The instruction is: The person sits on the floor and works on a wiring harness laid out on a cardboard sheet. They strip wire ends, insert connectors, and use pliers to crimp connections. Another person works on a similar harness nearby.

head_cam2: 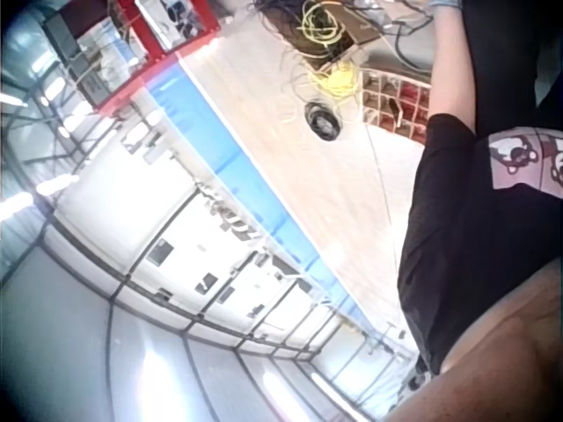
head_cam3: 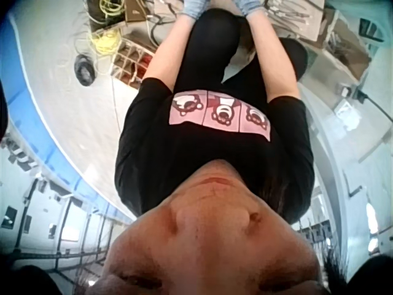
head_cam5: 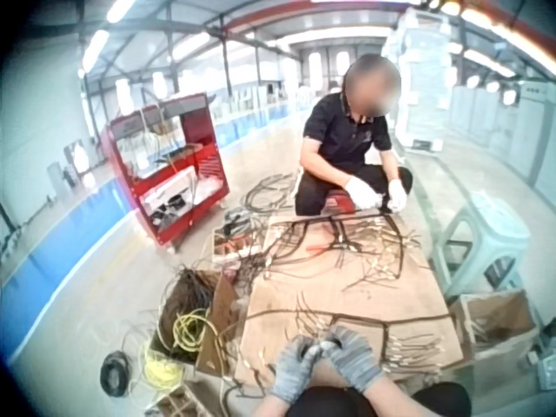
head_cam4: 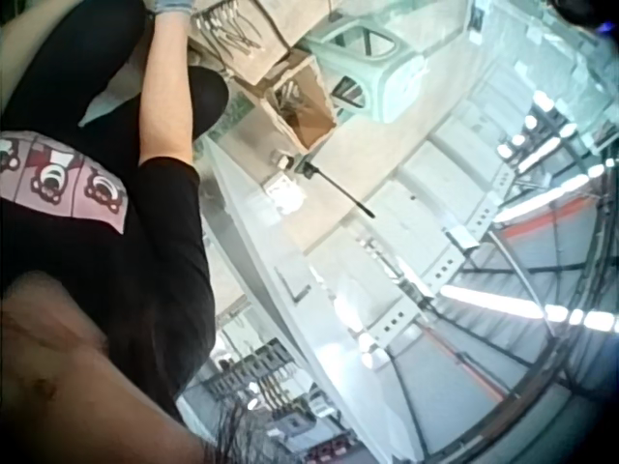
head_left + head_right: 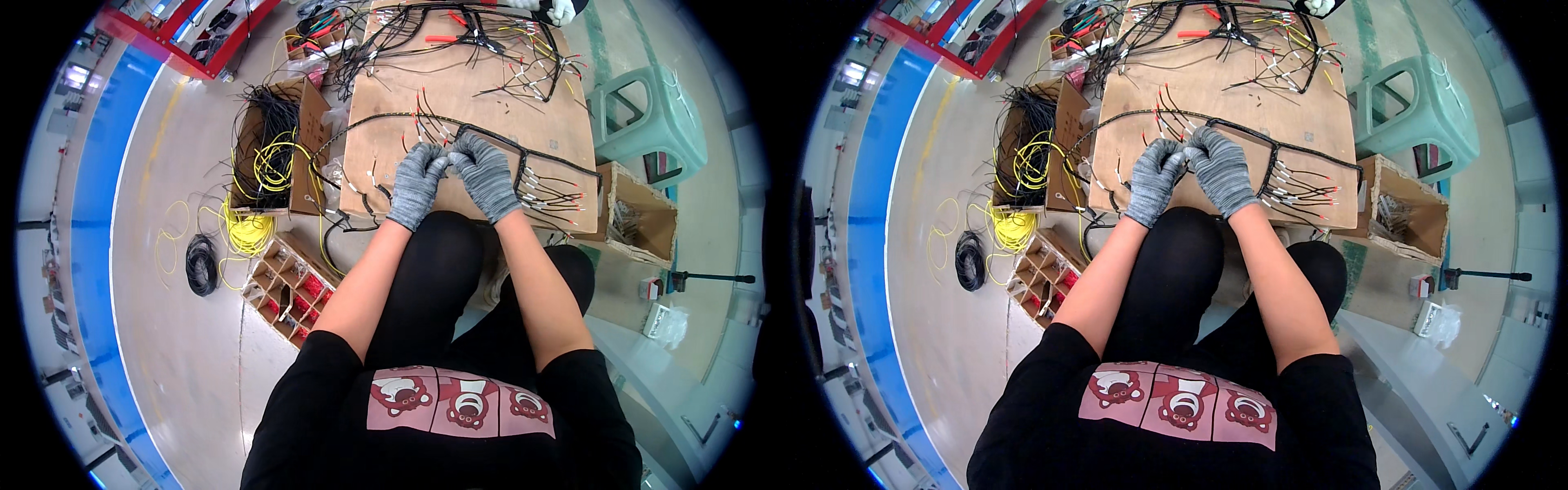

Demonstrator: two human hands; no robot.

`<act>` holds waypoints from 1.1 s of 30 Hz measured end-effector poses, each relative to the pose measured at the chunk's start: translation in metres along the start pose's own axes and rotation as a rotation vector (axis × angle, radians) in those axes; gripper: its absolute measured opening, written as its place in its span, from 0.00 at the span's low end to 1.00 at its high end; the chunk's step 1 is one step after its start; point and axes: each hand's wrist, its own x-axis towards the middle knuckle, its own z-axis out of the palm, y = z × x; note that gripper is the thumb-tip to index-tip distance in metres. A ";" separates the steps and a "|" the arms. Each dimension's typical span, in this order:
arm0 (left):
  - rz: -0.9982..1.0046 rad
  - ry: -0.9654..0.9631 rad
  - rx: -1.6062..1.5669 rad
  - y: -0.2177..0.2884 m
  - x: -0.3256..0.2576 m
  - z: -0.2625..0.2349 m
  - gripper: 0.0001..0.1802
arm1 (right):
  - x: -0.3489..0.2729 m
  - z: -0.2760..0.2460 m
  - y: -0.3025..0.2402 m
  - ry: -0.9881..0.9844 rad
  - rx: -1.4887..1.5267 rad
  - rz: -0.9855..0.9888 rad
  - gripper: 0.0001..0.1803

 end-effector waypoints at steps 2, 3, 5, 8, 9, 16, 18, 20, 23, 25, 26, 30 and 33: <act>0.008 -0.014 0.021 -0.005 0.002 0.001 0.06 | -0.001 0.002 0.003 0.030 0.183 0.092 0.03; 0.035 -0.009 0.045 -0.007 0.004 0.001 0.06 | -0.001 0.002 0.005 0.044 0.273 0.138 0.03; 0.085 0.003 0.093 -0.007 0.005 0.001 0.06 | -0.002 0.002 0.000 0.023 0.383 0.213 0.03; 0.231 0.061 0.275 -0.005 0.001 -0.006 0.07 | 0.000 0.000 0.001 -0.007 0.063 0.017 0.05; 0.138 -0.016 0.356 -0.003 0.001 -0.004 0.11 | 0.001 -0.006 0.004 -0.008 -0.067 -0.088 0.05; 0.166 -0.130 0.448 0.002 0.004 0.004 0.09 | 0.000 -0.012 -0.020 -0.078 -0.517 -0.127 0.08; 0.154 -0.140 0.484 0.005 0.002 0.002 0.09 | -0.001 -0.009 -0.025 -0.097 -0.559 -0.108 0.09; 0.158 -0.149 0.521 0.006 0.002 0.002 0.10 | -0.002 -0.005 -0.029 -0.106 -0.604 -0.046 0.10; 0.190 -0.138 0.584 0.005 0.002 0.003 0.11 | -0.001 -0.001 -0.026 -0.104 -0.631 0.004 0.14; 0.167 -0.179 0.599 0.006 0.003 0.002 0.12 | 0.001 0.001 -0.026 -0.112 -0.661 0.042 0.15; 0.156 -0.200 0.605 0.008 0.003 0.001 0.12 | 0.001 0.001 -0.027 -0.115 -0.676 0.061 0.16; 0.225 -0.166 0.580 0.008 0.003 0.001 0.15 | 0.000 0.003 -0.021 -0.068 -0.664 0.034 0.18; 0.219 -0.184 0.541 0.014 0.005 0.000 0.16 | 0.002 0.004 -0.027 -0.089 -0.705 0.090 0.15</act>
